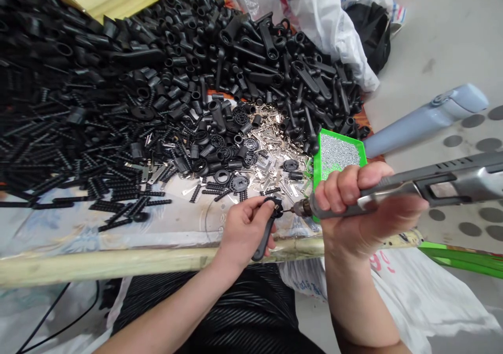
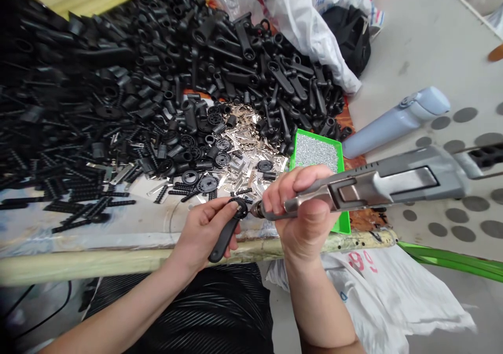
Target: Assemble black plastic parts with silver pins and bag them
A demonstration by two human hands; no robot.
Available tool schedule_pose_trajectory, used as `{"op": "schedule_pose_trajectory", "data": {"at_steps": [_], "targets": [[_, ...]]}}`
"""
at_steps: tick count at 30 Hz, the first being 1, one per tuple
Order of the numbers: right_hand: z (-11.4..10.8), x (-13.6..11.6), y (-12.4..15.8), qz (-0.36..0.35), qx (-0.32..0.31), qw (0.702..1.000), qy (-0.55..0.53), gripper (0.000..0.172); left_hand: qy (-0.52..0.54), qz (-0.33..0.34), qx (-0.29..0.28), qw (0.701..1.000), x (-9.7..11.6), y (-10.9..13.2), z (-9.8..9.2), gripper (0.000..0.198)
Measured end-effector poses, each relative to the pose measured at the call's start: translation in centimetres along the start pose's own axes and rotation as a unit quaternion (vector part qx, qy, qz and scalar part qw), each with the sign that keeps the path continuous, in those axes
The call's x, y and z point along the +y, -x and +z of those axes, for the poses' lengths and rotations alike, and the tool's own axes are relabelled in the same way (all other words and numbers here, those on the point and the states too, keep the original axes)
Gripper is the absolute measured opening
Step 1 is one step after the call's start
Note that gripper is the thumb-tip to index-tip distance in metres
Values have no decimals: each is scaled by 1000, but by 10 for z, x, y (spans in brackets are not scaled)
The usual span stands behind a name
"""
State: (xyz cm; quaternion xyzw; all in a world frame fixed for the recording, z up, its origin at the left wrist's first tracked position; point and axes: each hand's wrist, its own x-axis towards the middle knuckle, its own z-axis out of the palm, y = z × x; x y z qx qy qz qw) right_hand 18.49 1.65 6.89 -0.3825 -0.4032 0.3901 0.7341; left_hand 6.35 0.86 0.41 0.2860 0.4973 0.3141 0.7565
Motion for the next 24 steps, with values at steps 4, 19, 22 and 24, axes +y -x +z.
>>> {"op": "schedule_pose_trajectory", "data": {"at_steps": [4,19,22,24], "targets": [[0,2,0,13,-14,1000,-9,43,-5,1,-1,1000,-2,-1,-1,24],[1,7,2,2,-78,997,15,33,-11,-6,1,1000,2,0,2,26],[0,9,4,3,-89,996,24,27,-1,-11,1,1000,1,-1,1,29],[-1,10,5,2,-98,994,41,26,6,-13,7,1000,1,-1,1,30]]}}
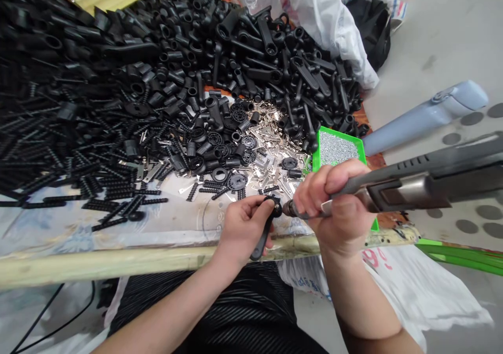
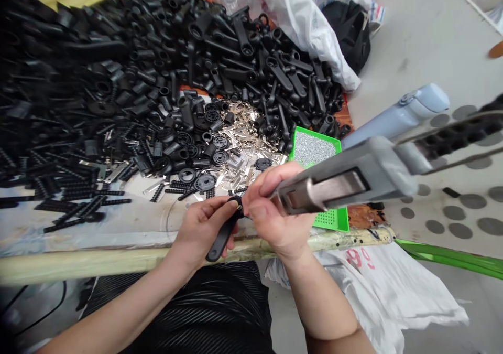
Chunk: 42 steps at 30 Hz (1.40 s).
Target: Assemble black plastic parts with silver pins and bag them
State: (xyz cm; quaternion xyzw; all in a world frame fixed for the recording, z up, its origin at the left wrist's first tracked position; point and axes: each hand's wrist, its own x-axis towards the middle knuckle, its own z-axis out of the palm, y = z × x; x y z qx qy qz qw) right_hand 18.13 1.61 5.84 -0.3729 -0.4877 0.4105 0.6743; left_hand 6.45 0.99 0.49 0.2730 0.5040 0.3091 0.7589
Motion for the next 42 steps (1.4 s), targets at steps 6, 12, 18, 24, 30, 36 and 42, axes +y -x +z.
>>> {"op": "schedule_pose_trajectory", "data": {"at_steps": [6,12,18,24,30,36,42], "targets": [[5,4,0,20,-27,997,70,25,8,-12,-7,1000,2,2,2,34],[18,10,6,3,121,986,113,22,-23,2,1,1000,-1,1,1,26],[8,13,10,2,86,996,35,43,-56,22,-32,998,-1,1,-2,21],[4,-13,-2,-28,84,996,-24,54,-76,29,-67,994,0,1,-10,24],[11,-28,-9,-72,103,991,-35,51,-110,76,-97,986,4,14,-9,29],[14,-18,-8,-83,75,993,-30,49,-101,78,-99,987,5,18,-8,17],[16,-13,-6,-85,42,995,-26,49,-119,53,-97,987,7,18,-14,15]]}}
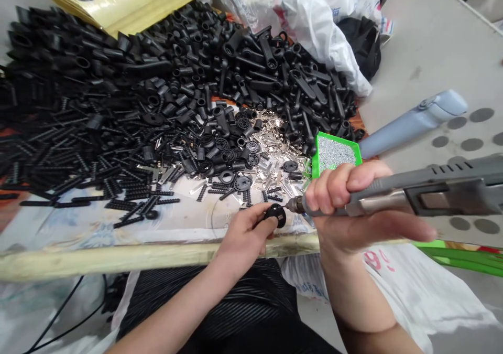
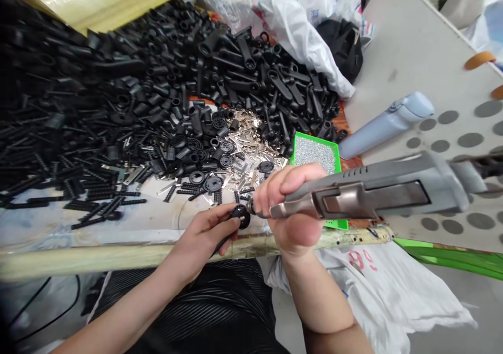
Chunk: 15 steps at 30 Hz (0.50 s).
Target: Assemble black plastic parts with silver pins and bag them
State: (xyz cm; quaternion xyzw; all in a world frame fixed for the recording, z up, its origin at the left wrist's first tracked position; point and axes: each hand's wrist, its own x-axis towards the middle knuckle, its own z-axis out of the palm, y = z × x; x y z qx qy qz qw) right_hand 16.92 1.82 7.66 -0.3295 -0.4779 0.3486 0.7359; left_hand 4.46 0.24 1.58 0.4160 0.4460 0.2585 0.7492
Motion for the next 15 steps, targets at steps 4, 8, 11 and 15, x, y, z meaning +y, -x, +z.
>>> {"op": "schedule_pose_trajectory", "data": {"at_steps": [4,8,11,15], "targets": [[2,4,2,2,-16,1000,-12,49,7,5,8,1000,0,1,0,13],[2,6,3,3,-14,1000,-2,51,-5,10,12,1000,1,2,1,12],[1,6,5,5,-13,1000,27,53,-24,13,17,999,2,3,2,12],[-1,6,7,12,-25,999,36,54,-47,25,27,998,2,4,3,13]]}}
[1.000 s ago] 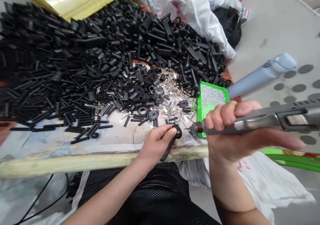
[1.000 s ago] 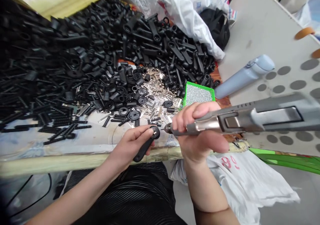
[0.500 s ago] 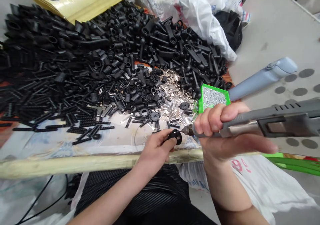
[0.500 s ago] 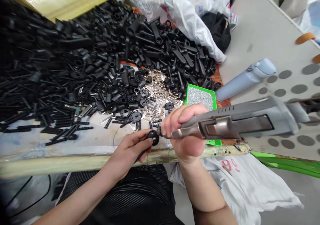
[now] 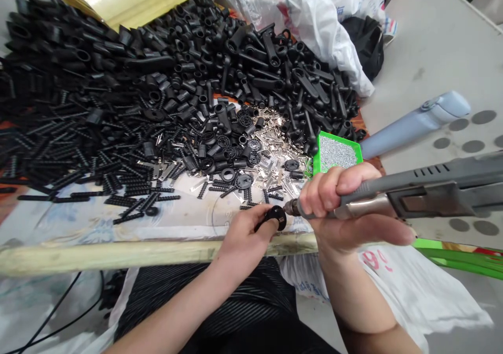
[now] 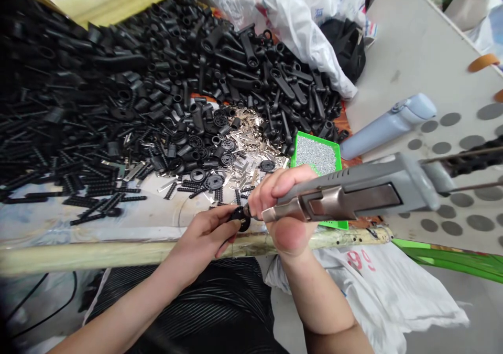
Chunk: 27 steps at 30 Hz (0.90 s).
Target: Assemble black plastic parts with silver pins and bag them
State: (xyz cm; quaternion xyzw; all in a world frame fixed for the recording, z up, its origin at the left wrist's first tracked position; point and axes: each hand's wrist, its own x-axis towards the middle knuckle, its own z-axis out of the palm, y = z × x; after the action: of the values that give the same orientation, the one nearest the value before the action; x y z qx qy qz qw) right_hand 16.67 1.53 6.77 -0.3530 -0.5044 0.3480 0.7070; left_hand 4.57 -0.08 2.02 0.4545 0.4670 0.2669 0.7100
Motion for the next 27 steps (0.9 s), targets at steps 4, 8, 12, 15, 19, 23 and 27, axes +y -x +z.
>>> {"op": "schedule_pose_trajectory", "data": {"at_steps": [4,8,12,15,19,23,27], "targets": [[1,-1,0,1,-5,1000,-18,52,-16,16,10,1000,-1,0,1,13],[0,0,1,-3,-17,1000,-22,50,-43,24,12,999,-3,-1,0,14],[-5,5,5,-8,-44,999,-16,46,-90,35,22,995,-6,0,-1,16],[-7,7,6,4,-74,997,-4,40,-120,48,42,991,-9,2,0,16],[-4,8,2,18,-98,995,-29,35,-163,48,55,984,-8,3,4,17],[0,12,4,34,-70,997,-4,32,-235,41,76,968,-5,3,6,17],[6,18,13,-9,10,1000,1,38,-323,49,108,939,-4,3,7,18]]}}
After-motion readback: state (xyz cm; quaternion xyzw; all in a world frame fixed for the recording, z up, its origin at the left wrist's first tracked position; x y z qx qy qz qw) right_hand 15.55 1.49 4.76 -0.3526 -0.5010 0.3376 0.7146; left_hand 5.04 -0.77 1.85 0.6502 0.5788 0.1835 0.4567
